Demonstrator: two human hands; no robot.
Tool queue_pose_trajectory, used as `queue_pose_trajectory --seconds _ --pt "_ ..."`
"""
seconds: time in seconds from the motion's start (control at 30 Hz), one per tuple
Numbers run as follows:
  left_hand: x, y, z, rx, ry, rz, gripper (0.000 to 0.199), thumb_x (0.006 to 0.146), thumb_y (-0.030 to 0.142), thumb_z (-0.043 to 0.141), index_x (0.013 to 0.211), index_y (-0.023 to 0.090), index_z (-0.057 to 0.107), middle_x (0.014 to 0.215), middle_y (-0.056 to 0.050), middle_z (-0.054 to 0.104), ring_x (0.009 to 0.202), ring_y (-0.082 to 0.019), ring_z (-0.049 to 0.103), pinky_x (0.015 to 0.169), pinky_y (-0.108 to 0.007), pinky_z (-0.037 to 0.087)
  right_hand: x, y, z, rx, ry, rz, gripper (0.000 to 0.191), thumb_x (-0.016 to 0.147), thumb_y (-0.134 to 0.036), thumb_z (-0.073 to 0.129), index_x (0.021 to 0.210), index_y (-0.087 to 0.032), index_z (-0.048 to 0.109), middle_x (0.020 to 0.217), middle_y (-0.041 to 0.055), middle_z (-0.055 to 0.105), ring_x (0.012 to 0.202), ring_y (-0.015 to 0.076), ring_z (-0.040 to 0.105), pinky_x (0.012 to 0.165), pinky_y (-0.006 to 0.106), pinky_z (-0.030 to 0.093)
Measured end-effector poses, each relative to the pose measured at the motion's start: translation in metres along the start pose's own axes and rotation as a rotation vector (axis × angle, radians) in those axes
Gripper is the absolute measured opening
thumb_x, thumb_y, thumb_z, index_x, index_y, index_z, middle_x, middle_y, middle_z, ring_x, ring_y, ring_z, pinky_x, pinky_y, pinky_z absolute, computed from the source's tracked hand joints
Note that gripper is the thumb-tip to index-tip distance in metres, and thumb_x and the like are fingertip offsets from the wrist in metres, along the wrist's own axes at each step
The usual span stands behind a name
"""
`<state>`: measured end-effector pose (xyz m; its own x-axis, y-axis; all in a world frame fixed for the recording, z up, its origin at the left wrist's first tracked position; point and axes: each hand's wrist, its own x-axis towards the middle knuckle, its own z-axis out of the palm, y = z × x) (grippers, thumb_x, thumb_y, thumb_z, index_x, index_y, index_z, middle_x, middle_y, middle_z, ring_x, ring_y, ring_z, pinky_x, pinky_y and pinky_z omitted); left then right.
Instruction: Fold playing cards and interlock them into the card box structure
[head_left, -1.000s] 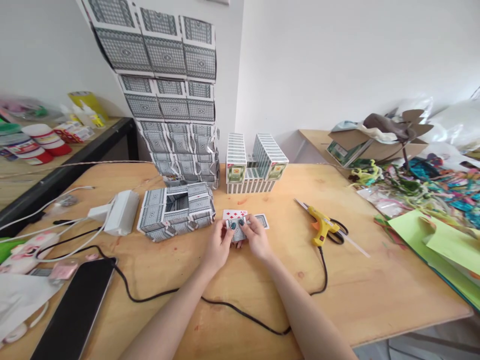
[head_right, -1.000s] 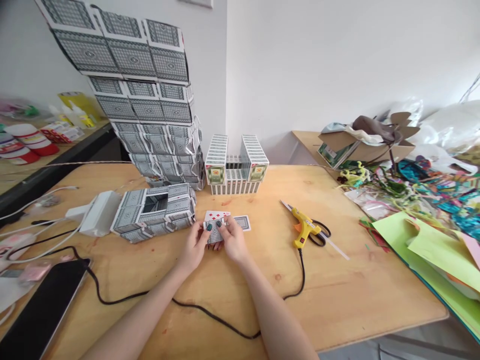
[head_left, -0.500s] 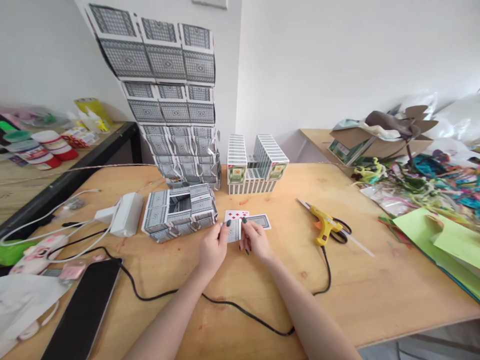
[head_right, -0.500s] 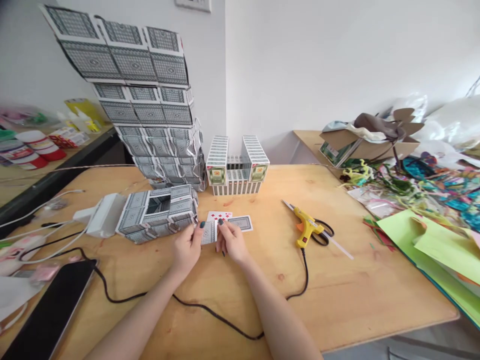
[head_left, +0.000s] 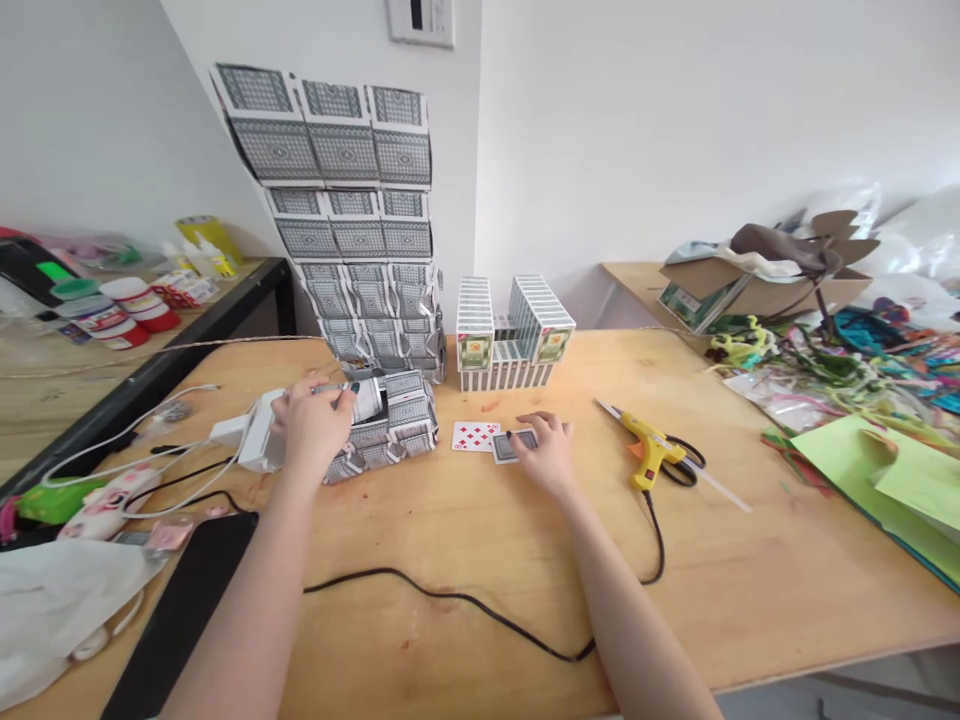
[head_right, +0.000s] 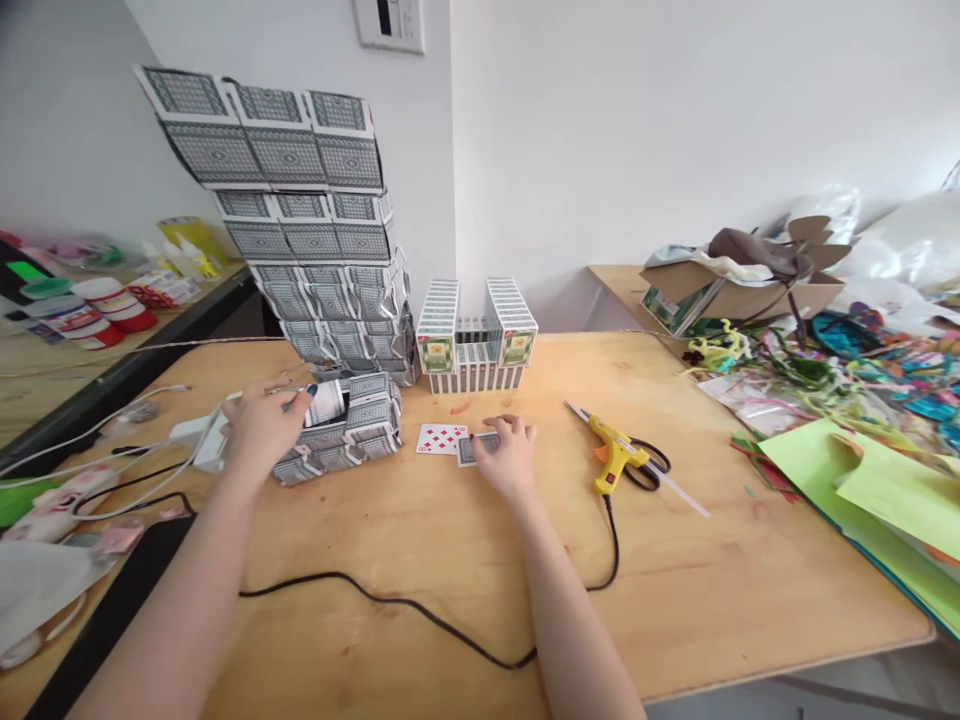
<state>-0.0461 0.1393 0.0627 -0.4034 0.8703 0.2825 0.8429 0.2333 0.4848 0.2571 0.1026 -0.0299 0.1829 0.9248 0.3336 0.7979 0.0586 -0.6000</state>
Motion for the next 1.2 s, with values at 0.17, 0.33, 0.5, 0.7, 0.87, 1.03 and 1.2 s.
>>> queue_pose_trajectory --seconds 0.17,0.33,0.5,0.7,0.87,1.03,1.2 --pt "-0.005 0.003 -0.006 0.029 0.041 0.051 0.037 0.074 0.037 0.053 0.109 0.026 0.057 0.121 -0.015 0.048 0.114 -0.042 0.036 0.083 -0.062 0.032 0.001 0.012 -0.004 -0.059 -0.213 -0.023 0.048 0.061 -0.04 0.067 0.107 -0.029 0.06 0.113 0.007 0.049 0.1 0.0273 0.041 0.083 0.04 0.032" --pt "-0.026 0.032 -0.019 -0.104 0.139 0.422 0.036 0.079 0.028 0.048 0.114 0.021 0.052 0.111 -0.01 0.056 0.11 -0.027 0.046 0.095 -0.044 0.033 0.002 0.015 -0.003 -0.038 -0.237 0.035 0.047 0.057 -0.036 0.072 0.102 -0.027 0.061 0.101 0.0078 0.051 0.095 0.0257 0.042 0.081 0.036 0.033" --pt "-0.054 0.069 0.013 -0.203 -0.416 0.807 0.033 0.081 0.017 0.04 0.11 0.024 0.054 0.104 -0.003 0.061 0.094 -0.017 0.057 0.084 -0.029 0.042 0.005 0.016 0.0 0.028 -0.184 0.1 0.034 0.053 -0.034 0.073 0.082 -0.022 0.061 0.087 0.0059 0.052 0.087 0.0232 0.045 0.076 0.034 0.036" --pt "-0.071 0.098 0.087 -0.079 -0.757 0.792 0.037 0.071 0.008 0.05 0.106 0.018 0.057 0.113 -0.009 0.056 0.101 -0.018 0.055 0.087 -0.027 0.041 0.007 0.019 -0.001 0.345 -0.137 0.159 0.019 0.067 -0.036 0.057 0.071 -0.018 0.056 0.074 0.0021 0.056 0.067 0.0161 0.052 0.063 0.028 0.04" --pt "-0.061 0.115 0.105 0.074 -0.743 0.649 0.036 0.062 0.009 0.059 0.097 0.013 0.061 0.105 -0.013 0.06 0.105 -0.023 0.052 0.088 -0.028 0.039 0.007 0.013 0.001 0.698 0.01 0.283 0.022 0.072 -0.039 0.052 0.08 -0.018 0.054 0.075 0.0029 0.062 0.069 0.0181 0.06 0.062 0.029 0.045" --pt "-0.06 0.116 0.102 0.047 -0.767 0.551 0.025 0.057 0.017 0.066 0.082 0.014 0.062 0.089 -0.012 0.066 0.091 -0.024 0.06 0.075 -0.027 0.043 0.007 0.002 0.006 1.118 0.014 0.416 0.029 0.066 -0.038 0.06 0.084 -0.022 0.042 0.085 0.0024 0.064 0.067 0.0172 0.063 0.059 0.03 0.049" --pt "-0.076 0.099 0.091 -0.103 -0.675 0.418 0.023 0.083 0.027 0.037 0.089 0.015 0.055 0.087 -0.015 0.066 0.081 -0.023 0.063 0.066 -0.03 0.044 0.005 -0.005 0.002 1.029 -0.099 0.415 0.025 0.065 -0.039 0.063 0.071 -0.02 0.048 0.064 -0.0016 0.058 0.058 0.0132 0.057 0.056 0.025 0.046"
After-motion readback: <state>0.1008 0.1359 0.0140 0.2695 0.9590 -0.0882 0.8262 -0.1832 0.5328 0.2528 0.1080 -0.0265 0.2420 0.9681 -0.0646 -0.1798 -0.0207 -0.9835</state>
